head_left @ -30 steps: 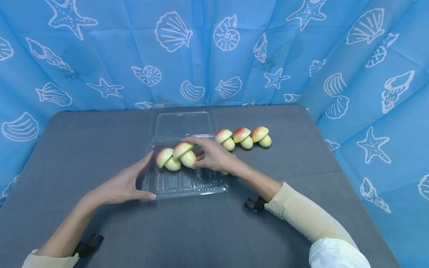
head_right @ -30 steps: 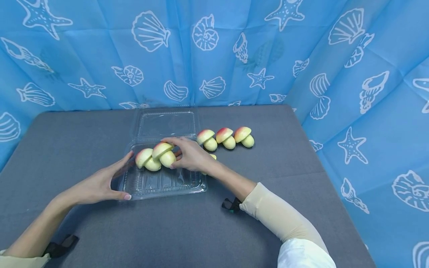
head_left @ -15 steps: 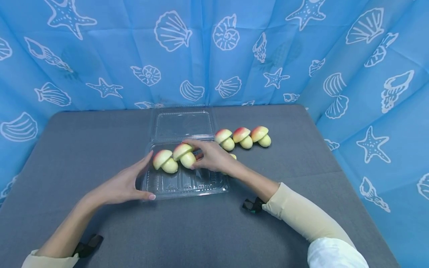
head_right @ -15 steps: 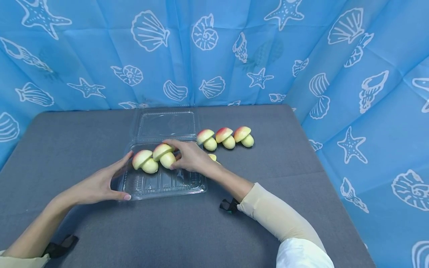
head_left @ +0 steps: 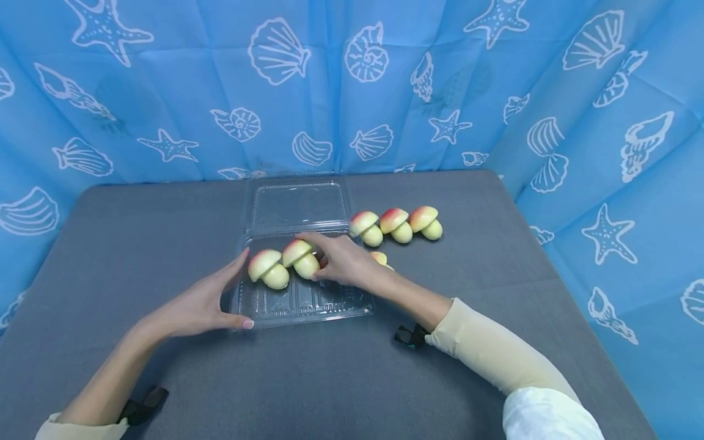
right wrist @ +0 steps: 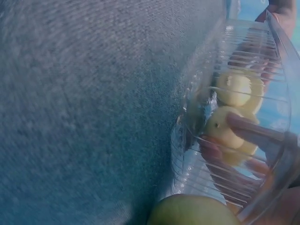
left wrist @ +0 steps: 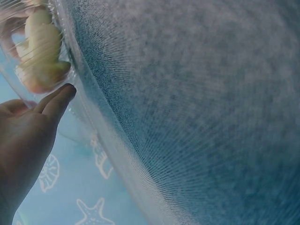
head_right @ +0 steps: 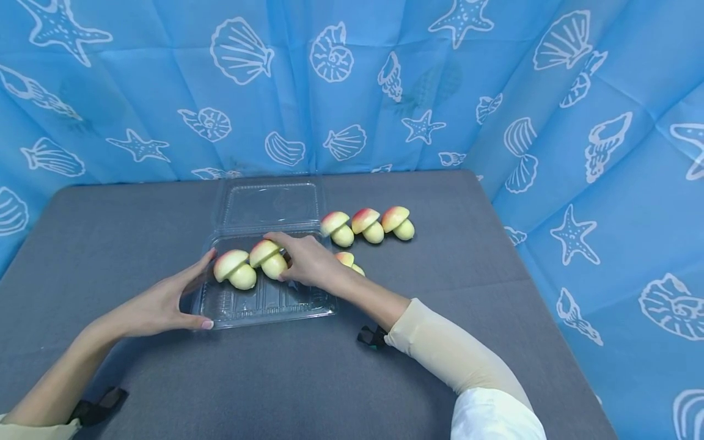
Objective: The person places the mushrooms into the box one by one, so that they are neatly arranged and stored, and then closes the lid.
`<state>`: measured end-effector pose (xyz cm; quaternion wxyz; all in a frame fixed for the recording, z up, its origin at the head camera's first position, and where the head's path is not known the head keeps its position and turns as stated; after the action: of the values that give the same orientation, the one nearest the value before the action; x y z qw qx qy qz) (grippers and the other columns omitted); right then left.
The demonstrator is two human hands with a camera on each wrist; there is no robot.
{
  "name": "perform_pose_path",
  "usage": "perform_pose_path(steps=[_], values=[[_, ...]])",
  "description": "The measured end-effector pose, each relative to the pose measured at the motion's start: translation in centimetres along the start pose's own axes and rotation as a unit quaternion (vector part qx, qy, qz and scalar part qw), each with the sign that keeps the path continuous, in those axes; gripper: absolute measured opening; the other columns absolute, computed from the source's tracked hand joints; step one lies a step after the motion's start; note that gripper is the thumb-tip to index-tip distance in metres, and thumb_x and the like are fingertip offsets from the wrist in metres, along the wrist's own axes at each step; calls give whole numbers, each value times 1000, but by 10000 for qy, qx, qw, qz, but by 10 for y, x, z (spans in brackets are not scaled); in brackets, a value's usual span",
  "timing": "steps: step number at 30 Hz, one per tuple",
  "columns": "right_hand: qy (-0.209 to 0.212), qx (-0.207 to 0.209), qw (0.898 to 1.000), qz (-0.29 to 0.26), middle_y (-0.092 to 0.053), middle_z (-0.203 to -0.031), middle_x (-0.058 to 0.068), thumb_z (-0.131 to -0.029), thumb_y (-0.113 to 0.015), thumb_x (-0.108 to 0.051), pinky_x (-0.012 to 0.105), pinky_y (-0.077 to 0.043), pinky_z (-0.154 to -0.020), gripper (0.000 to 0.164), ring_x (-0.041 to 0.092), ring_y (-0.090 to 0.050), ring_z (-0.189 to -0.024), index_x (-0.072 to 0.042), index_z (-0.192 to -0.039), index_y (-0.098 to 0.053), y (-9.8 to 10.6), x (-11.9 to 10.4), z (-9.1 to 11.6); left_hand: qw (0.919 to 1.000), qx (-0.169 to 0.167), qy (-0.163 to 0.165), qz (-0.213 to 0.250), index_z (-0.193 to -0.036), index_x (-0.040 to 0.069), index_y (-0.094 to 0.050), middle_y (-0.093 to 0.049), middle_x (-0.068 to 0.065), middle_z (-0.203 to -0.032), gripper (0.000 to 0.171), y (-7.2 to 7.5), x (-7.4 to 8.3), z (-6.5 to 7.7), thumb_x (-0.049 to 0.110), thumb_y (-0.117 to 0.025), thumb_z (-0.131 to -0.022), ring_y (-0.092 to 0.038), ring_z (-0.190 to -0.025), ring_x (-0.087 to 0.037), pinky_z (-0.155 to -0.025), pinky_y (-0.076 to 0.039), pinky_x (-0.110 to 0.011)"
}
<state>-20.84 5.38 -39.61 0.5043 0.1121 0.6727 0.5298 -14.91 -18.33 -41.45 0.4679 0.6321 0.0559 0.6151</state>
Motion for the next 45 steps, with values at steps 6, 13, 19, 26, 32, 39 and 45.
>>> perform_pose_path(steps=[6,13,19,26,32,39,45], values=[[-25,97,9998,197,-73,-101,2,-79,-83,-13,23,-53,-66,82,9,-69,-82,-22,-150,-43,1,-1,0,10000,5,-4,-57,-161,14,1,-5,-20,-165,128,1,1,0,51,-85,-74,-13,-147,-46,-112,-21,-68],[-123,-72,9997,-176,-69,-122,9,-81,-82,-9,23,-56,-76,81,15,-72,-95,-19,-151,-41,4,-1,4,9999,9,-1,-107,-161,13,0,-7,-19,-165,127,-1,1,0,47,-86,-74,-13,-148,-45,-113,-21,-66],[-223,-209,9992,-251,-69,-121,11,-82,-82,-9,24,-57,-79,82,16,-72,-97,-19,-152,-40,10,-1,7,10000,32,-42,-54,-161,13,-1,-7,-19,-165,127,-2,1,0,48,-86,-74,-13,-148,-45,-113,-21,-66],[-330,-207,9958,-825,-63,-130,16,-84,-81,-9,26,-57,-81,84,24,-69,-105,-20,-154,-37,22,9,15,9999,71,-93,-79,-161,11,-2,-8,-20,-164,127,-2,1,0,47,-86,-73,-13,-148,-45,-113,-21,-66],[-104,-9,9857,-1682,-62,-129,20,-86,-77,-3,23,-56,-83,78,27,-69,-105,-15,-153,-39,34,18,21,9998,125,-88,-152,-161,12,-2,-8,-21,-164,127,-1,2,0,47,-87,-73,-14,-147,-46,-113,-20,-66],[149,203,9644,-2633,-59,-130,26,-86,-73,4,29,-56,-88,72,37,-66,-109,-10,-150,-43,44,31,27,9991,286,-230,-193,-161,15,-7,-12,-20,-164,124,-1,3,2,47,-87,-73,-17,-147,-45,-113,-23,-65],[358,399,9585,-2801,-60,-128,26,-86,-74,4,34,-57,-89,68,37,-66,-109,-8,-147,-47,51,39,31,9986,343,-310,-253,-162,18,-11,-14,-21,-163,120,-1,3,3,46,-87,-73,-19,-146,-46,-111,-24,-67]])
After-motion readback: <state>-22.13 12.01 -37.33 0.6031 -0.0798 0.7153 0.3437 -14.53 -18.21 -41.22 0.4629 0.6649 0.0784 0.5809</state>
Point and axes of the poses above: each hand's wrist, its own z-axis away from the middle knuckle, its own y-axis out of the back of the hand, x = y × z, the point moved 5 cm from there along -z, towards the middle knuckle
